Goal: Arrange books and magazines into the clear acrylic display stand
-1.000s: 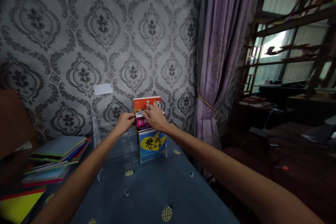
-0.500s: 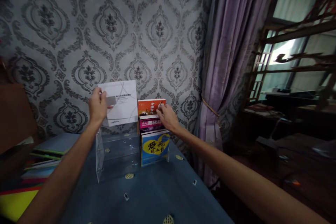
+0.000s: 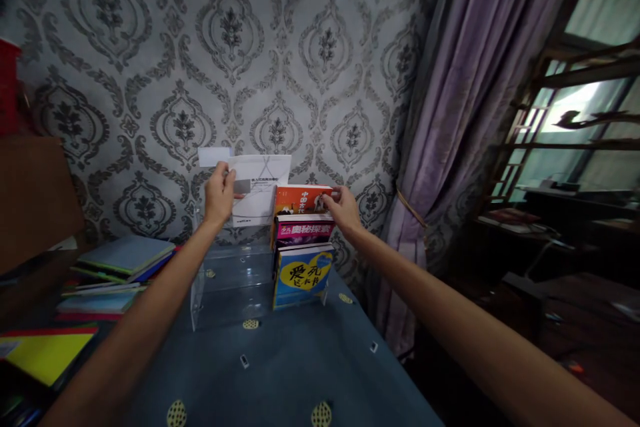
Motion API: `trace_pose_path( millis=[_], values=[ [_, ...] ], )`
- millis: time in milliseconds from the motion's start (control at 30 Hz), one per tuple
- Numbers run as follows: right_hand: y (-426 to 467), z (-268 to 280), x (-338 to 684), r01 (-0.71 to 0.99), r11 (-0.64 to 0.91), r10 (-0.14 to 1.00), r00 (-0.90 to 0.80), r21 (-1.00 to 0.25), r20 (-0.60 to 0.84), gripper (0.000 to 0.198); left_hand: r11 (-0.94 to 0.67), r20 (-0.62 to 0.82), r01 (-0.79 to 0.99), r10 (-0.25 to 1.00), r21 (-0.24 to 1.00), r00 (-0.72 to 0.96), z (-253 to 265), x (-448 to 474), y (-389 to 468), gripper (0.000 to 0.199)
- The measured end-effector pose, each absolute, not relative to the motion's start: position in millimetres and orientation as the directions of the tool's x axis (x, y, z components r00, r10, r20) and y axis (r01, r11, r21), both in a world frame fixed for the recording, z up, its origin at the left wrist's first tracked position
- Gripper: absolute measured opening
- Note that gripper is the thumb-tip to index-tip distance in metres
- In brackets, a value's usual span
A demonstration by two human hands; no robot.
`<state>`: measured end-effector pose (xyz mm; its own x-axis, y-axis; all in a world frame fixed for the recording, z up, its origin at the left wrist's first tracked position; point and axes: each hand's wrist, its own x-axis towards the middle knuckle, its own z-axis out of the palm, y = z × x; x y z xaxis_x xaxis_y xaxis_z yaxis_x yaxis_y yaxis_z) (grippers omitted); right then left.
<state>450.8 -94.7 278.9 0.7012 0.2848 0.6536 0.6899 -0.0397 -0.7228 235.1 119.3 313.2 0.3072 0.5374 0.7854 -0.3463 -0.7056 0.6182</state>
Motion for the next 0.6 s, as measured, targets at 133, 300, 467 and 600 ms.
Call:
trace_pose_path(
  millis=[133, 300, 467, 600],
  values=[
    [-100, 278, 452, 0.697, -0.048, 0.303, 0.692, -0.715, 0.655, 0.033, -0.638, 0.77, -0.433, 0.514, 0.637, 0.377, 311, 251, 121, 0.007],
    [-99, 283, 450, 0.684, 0.024, 0.331, 0.683, -0.729, 0.651, 0.029, -0.547, 0.731, -0.485, 0.531, 0.682, 0.429, 315, 267, 124, 0.005],
    [-87, 287, 448, 0.462, 0.214, 0.383, 0.77, -0.86, 0.51, 0.038, -0.54, 0.709, -0.46, 0.511, 0.704, 0.485, 320, 283, 118, 0.006],
    [-82, 286, 447, 0.357, 0.222, 0.436, 0.796, -0.907, 0.42, 0.046, -0.484, 0.669, -0.462, 0.561, 0.743, 0.487, 325, 293, 118, 0.008]
  ],
)
